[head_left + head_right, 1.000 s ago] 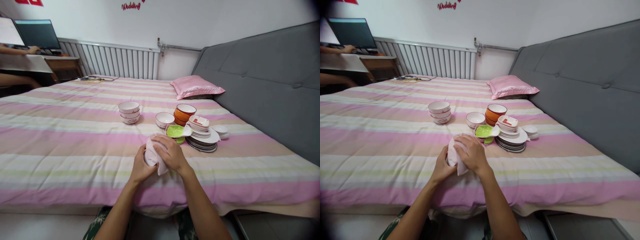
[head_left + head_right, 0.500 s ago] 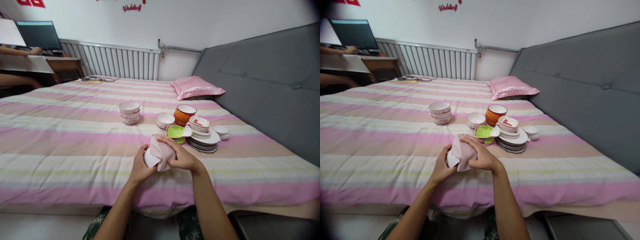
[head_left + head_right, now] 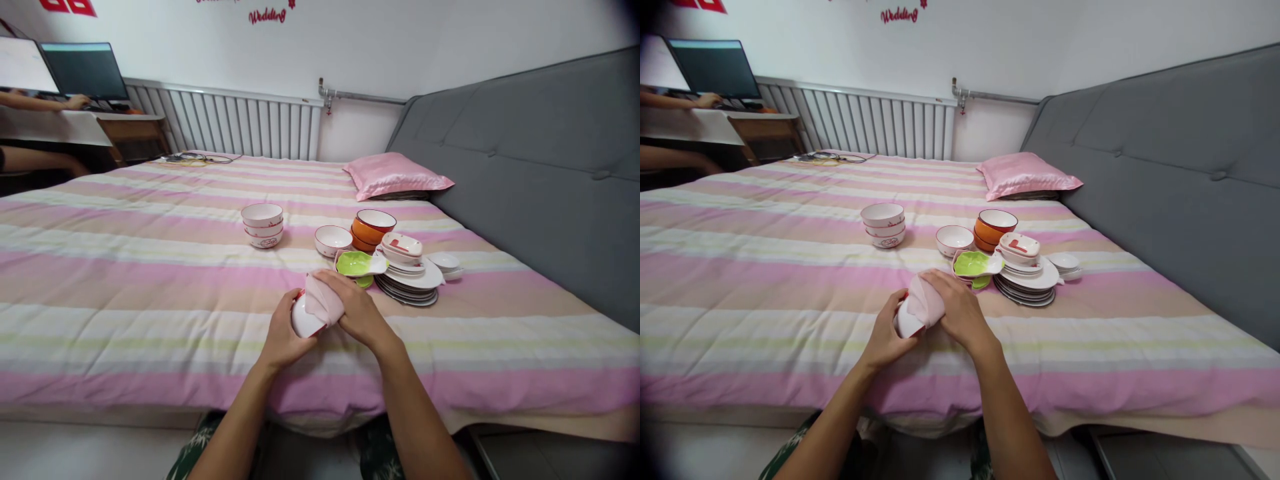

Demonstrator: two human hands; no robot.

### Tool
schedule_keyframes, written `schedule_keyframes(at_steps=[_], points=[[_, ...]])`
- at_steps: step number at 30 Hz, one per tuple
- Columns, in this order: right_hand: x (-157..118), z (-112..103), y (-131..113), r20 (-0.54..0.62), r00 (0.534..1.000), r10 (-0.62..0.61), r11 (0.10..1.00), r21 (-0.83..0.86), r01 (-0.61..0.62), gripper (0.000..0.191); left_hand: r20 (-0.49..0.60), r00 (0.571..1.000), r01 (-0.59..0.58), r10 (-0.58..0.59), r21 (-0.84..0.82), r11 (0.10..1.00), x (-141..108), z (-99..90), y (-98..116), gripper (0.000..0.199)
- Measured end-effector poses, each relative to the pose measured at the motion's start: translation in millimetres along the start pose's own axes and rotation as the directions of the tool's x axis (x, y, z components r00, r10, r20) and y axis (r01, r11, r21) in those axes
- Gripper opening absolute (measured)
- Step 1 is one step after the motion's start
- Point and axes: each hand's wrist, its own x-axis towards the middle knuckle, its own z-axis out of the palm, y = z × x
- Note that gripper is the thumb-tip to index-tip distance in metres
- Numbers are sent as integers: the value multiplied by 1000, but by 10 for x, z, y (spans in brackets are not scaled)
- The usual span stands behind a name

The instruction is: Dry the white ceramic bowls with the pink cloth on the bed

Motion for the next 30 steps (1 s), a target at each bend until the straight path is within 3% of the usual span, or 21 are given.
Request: schedule_keyframes(at_steps=[3,6,13,19,30], points=[[-2,21,-58,27,999,32,996,-88,-30,67,-10,1000,-13,13,-15,1000,-1,-3,7,68],[11,66,-142,27,999,-20,983,-182,24,66,-19,1000,-24,23,-65,998,4,9,18,66],[42,216,-367,17,991,-132,936,-327,130,36,0,997,-71,73,-208,975,24,30,38,66],[61,280,-351,7,983,-185,927,-330,177,28,13,995,-93,98,-196,976,33,-1,62,71],[89,204,-101,-80,983,-164,968,-205,145,43,-9,1000,-2,0,-196,981,47,37,24,63]])
